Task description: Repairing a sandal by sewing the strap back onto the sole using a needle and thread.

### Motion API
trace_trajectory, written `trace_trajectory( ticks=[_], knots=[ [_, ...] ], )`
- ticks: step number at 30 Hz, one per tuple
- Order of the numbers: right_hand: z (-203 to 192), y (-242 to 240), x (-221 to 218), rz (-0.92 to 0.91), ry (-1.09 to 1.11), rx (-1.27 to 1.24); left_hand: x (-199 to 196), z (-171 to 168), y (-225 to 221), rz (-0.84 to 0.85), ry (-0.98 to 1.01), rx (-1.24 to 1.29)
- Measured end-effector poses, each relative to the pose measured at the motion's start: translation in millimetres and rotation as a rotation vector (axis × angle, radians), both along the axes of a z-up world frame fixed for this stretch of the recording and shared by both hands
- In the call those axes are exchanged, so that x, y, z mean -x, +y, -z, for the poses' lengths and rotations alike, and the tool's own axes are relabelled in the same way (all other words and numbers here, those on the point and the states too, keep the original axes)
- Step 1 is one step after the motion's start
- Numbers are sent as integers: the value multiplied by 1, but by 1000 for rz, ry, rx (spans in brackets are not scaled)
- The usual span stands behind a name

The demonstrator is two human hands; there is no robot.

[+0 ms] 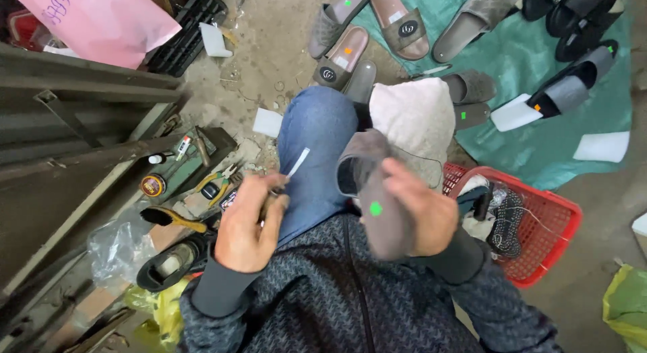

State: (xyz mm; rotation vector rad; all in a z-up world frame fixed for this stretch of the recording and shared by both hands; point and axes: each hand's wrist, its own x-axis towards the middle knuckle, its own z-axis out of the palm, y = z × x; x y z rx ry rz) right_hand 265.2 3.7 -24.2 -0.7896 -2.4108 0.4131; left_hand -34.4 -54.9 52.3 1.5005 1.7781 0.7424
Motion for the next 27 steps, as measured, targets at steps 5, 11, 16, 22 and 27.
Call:
trace_trajectory(
  ticks=[5, 11, 16, 22, 27],
  knots=[
    [-29, 6, -3, 381, 493, 410, -4, -8, -2, 219, -236, -40],
    [-27, 5, -21, 436, 291, 178, -30, -25, 31, 420, -93, -82],
    [-28, 1, -21, 451, 371, 202, -54, -15, 49, 506, 81, -137],
    [-30, -2, -18, 445, 501, 350, -73, -15, 59, 476, 235, -182],
    [-31, -4, -2, 473, 575, 399, -85, -14, 63, 472, 346, -166]
  ],
)
